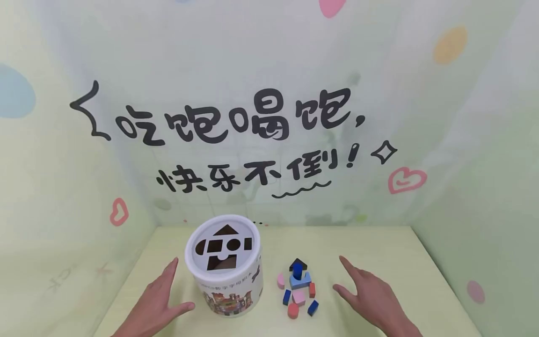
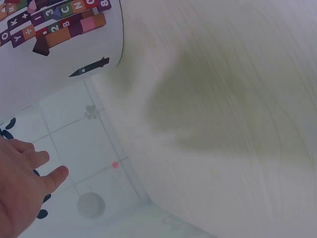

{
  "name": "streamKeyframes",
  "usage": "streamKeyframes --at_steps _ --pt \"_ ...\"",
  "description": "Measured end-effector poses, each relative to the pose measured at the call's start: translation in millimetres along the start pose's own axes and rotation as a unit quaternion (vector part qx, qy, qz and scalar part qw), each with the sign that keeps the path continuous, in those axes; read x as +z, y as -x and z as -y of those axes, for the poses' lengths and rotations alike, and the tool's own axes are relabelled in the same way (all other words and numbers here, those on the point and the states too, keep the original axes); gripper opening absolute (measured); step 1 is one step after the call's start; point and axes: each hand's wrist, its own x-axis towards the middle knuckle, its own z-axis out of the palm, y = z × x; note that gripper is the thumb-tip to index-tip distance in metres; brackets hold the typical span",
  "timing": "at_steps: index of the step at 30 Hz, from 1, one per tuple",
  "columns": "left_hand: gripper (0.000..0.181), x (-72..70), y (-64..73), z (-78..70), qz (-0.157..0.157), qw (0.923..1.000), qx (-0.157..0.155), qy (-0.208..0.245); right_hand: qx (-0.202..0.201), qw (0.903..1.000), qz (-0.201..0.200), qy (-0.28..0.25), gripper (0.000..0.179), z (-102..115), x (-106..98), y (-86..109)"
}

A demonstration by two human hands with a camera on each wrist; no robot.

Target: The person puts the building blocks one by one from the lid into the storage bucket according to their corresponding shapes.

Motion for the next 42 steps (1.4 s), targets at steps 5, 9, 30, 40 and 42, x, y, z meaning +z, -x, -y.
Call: streamKeyframes --at_steps 5,9,30,40,42 --pt "0.123 10.4 -7.0 -7.4 0.001 0.9955 -0.048 0.082 0.049 0.9955 0.048 -0.065 0.078 11 4 -9.2" --pt "0.127 16.8 -8.8 -12.3 0.008 0.9878 -0.088 0.128 0.093 0.9803 0.079 -0.155 0.076 16 12 -13.3" --pt "0.136 42.7 -24.0 -22.1 -0.007 0.9497 -0.053 0.309 0.184 0.893 0.219 -0.348 0.06 10 63 -21.7" --pt "0.135 46.9 -26.0 -30.5 -0.002 0.9375 -0.056 0.343 0.177 0.8941 0.226 -0.344 0.051 15 78 -16.3" --pt "0.133 47.1 -26.8 -31.1 -0.005 0.9378 -0.054 0.343 0.17 0.8933 0.225 -0.35 0.049 15 80 -16.9"
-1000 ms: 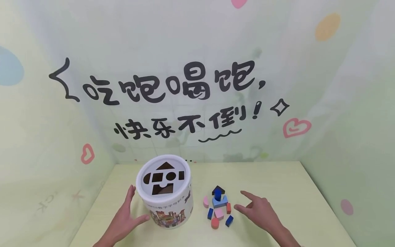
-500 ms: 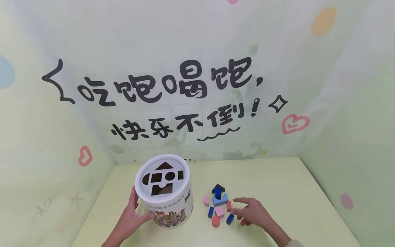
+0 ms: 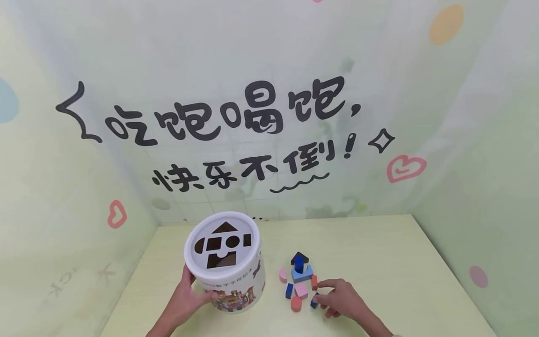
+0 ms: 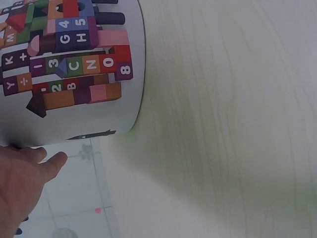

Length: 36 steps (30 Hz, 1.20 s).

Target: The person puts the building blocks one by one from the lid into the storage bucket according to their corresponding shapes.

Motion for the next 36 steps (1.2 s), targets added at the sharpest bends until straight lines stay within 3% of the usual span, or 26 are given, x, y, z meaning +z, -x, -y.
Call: streamKeyframes --at_steps 3,8,18,36 --pt "0.13 0.5 0.7 0.0 -0.006 1.0 -0.004 -0.003 -0.005 1.0 0.007 -0.001 0.047 0 4 -0.6" --pt "0.127 0.8 1.2 -1.5 -0.006 0.9998 -0.013 -0.013 0.022 0.9997 0.013 0.002 0.05 -2 12 -1.9" --pt "0.127 -0.9 2.4 -5.0 -0.005 0.9998 -0.013 -0.014 0.054 0.9985 -0.014 0.001 0.047 -2 22 -5.5" --pt "0.127 -2.7 0.9 -4.3 0.002 0.9995 -0.023 -0.02 0.049 0.998 -0.021 0.034 0.057 -8 37 -8.9"
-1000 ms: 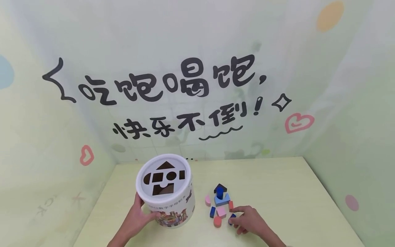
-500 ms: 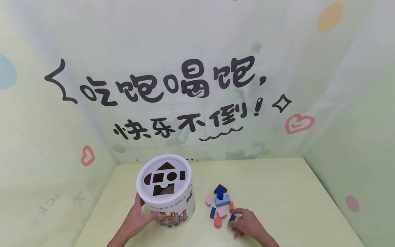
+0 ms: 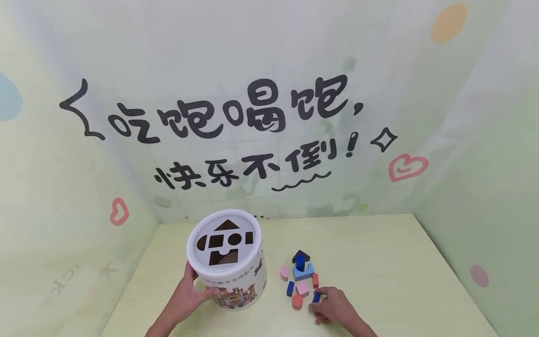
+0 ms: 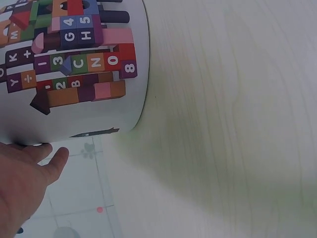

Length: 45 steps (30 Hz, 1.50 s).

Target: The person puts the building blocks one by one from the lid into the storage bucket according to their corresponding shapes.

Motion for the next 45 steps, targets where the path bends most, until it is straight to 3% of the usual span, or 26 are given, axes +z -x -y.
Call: streamKeyframes --at_steps 15,20,25,29,34,41,45 --pt "0.126 -0.4 -1.0 0.2 0.003 0.9999 0.006 -0.011 -0.08 0.9962 0.031 0.017 0.046 7 -15 0.4" --pt "0.125 -0.8 -2.3 -2.0 0.004 0.9999 0.008 -0.011 -0.111 0.9924 0.048 0.018 0.033 14 -25 -0.5" --pt "0.125 -0.9 -2.9 -0.8 0.003 0.9999 0.004 -0.014 -0.135 0.9886 0.067 -0.008 0.028 26 -33 3.2" --pt "0.124 -0.6 -3.2 1.5 0.005 0.9998 -0.005 -0.02 -0.137 0.986 0.083 -0.046 0.044 36 -37 6.7" --pt "0.124 -0.5 -4.2 3.0 0.008 0.9998 -0.001 -0.017 -0.147 0.9792 0.11 -0.086 0.037 46 -43 8.0" --pt "0.124 -0.7 -4.4 2.0 0.008 0.9999 0.002 -0.015 -0.174 0.9757 0.115 -0.067 0.019 67 -51 11.7" --pt "0.125 -1.2 -3.7 2.1 0.009 0.9999 0.002 -0.007 -0.18 0.9758 0.113 -0.053 0.022 78 -55 12.3"
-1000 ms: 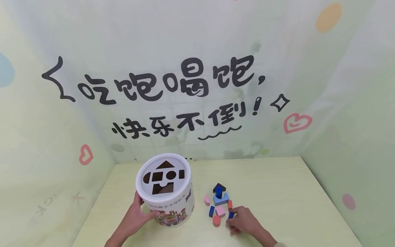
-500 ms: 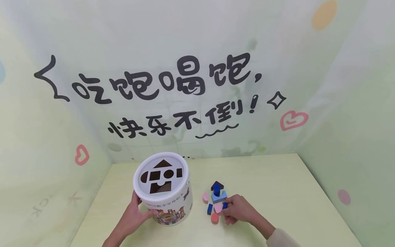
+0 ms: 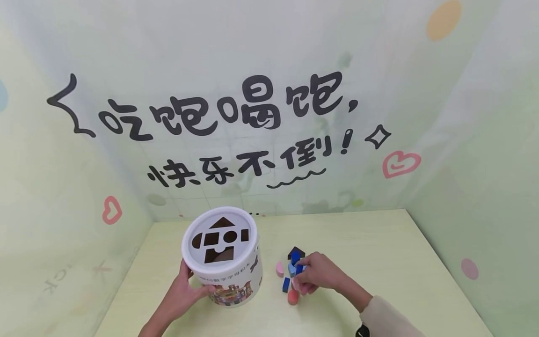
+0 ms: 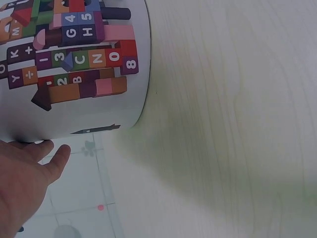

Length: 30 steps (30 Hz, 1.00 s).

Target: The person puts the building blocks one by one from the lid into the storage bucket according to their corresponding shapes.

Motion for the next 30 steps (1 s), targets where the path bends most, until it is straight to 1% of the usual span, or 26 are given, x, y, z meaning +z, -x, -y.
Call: streamKeyframes --at_steps 4,6,10,12,18,24,28,30 --pt "0.125 -0.7 1.1 0.8 0.002 1.0 0.004 0.006 -0.009 0.9999 0.001 0.014 0.035 10 -3 -4.0" --pt "0.125 -0.8 1.5 1.0 0.003 1.0 0.003 0.006 -0.014 0.9996 0.003 0.022 0.035 15 -5 -6.1" --pt "0.124 -0.9 1.8 0.6 0.006 1.0 0.0 0.004 -0.022 0.999 0.01 0.038 0.025 26 -8 -9.6" --pt "0.124 -1.2 1.7 -0.1 0.007 1.0 -0.001 0.003 -0.025 0.9986 0.016 0.045 0.023 32 -9 -11.5" --pt "0.124 -2.2 -0.7 -0.6 0.006 1.0 -0.004 -0.003 -0.031 0.996 0.023 0.081 0.035 53 -12 -17.4" --pt "0.125 -1.8 -3.4 -0.2 0.01 0.9999 0.002 0.003 -0.016 0.9949 0.012 0.099 0.036 75 -20 -21.7" --pt "0.126 -1.6 -2.5 0.4 0.009 0.9999 -0.004 -0.003 -0.005 0.9951 0.007 0.098 0.037 91 -27 -24.9" --pt "0.127 -2.3 -1.4 0.6 0.005 0.9999 -0.007 -0.005 -0.006 0.9949 0.006 0.101 0.036 98 -28 -27.1"
